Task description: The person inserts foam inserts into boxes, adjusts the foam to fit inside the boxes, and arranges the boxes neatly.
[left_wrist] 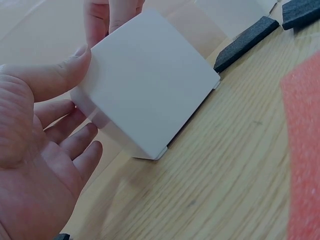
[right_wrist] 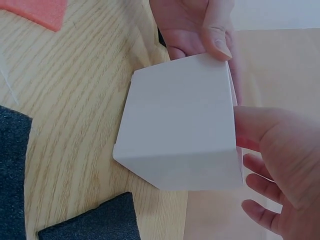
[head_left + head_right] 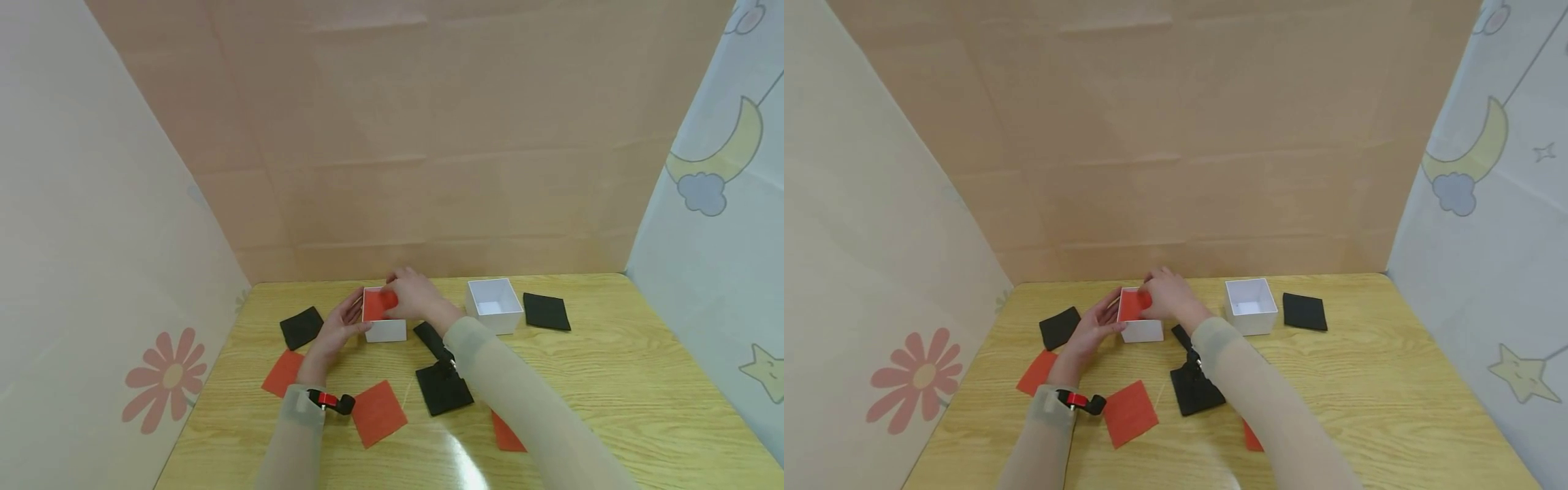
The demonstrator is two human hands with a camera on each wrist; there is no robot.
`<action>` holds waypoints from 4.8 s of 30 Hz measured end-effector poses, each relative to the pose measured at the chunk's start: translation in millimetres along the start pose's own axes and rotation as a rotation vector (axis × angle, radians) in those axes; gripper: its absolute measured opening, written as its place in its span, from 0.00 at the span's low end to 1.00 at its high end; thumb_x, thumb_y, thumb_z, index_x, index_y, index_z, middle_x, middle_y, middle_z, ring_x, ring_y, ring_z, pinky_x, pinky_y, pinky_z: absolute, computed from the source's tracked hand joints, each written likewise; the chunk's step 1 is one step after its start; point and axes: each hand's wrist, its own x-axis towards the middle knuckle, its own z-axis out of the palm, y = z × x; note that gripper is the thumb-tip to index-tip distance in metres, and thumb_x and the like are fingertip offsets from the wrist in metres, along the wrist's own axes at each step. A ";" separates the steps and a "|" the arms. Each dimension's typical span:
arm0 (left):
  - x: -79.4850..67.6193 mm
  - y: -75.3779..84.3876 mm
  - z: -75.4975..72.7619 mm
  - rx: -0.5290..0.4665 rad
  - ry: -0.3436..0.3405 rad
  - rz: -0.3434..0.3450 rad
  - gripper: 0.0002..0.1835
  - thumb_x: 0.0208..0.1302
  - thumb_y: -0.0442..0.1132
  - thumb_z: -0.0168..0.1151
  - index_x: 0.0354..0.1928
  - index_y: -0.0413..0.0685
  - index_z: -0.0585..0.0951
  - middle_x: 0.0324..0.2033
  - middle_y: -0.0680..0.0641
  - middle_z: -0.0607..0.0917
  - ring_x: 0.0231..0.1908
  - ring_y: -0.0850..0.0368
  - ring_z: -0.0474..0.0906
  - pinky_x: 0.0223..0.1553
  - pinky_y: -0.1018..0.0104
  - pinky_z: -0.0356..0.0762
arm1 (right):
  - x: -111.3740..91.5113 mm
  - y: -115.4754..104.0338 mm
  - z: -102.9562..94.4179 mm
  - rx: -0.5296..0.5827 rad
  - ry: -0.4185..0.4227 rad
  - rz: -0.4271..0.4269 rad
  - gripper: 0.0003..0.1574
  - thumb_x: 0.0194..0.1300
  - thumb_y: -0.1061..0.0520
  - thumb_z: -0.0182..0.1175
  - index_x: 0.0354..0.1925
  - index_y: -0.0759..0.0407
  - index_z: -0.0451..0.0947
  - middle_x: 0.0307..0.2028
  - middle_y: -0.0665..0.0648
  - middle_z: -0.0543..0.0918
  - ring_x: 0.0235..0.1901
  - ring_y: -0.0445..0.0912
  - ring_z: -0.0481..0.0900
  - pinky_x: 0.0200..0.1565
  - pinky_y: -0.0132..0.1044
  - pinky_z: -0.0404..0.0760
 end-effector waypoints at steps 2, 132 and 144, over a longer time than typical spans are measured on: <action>0.4 0.1 0.3 -0.002 -0.001 0.001 0.48 0.71 0.26 0.68 0.86 0.44 0.54 0.84 0.44 0.58 0.82 0.46 0.52 0.79 0.54 0.54 | 0.9 0.8 0.2 -0.002 0.006 0.007 0.29 0.64 0.40 0.76 0.60 0.48 0.89 0.62 0.54 0.79 0.61 0.52 0.72 0.62 0.49 0.78; 0.9 -1.6 5.8 -0.012 0.003 0.002 0.47 0.71 0.25 0.68 0.86 0.47 0.56 0.83 0.45 0.59 0.82 0.46 0.55 0.76 0.60 0.59 | -299.0 106.0 33.6 0.261 -0.082 0.036 0.70 0.34 0.16 0.80 0.69 0.48 0.75 0.69 0.51 0.71 0.66 0.56 0.70 0.59 0.65 0.77; 0.7 -1.2 6.1 -0.025 -0.009 0.002 0.46 0.72 0.25 0.67 0.86 0.47 0.55 0.84 0.45 0.58 0.82 0.46 0.53 0.76 0.59 0.59 | -298.9 102.5 34.1 0.223 -0.069 0.023 0.73 0.29 0.13 0.79 0.67 0.48 0.76 0.67 0.49 0.72 0.65 0.56 0.70 0.59 0.66 0.77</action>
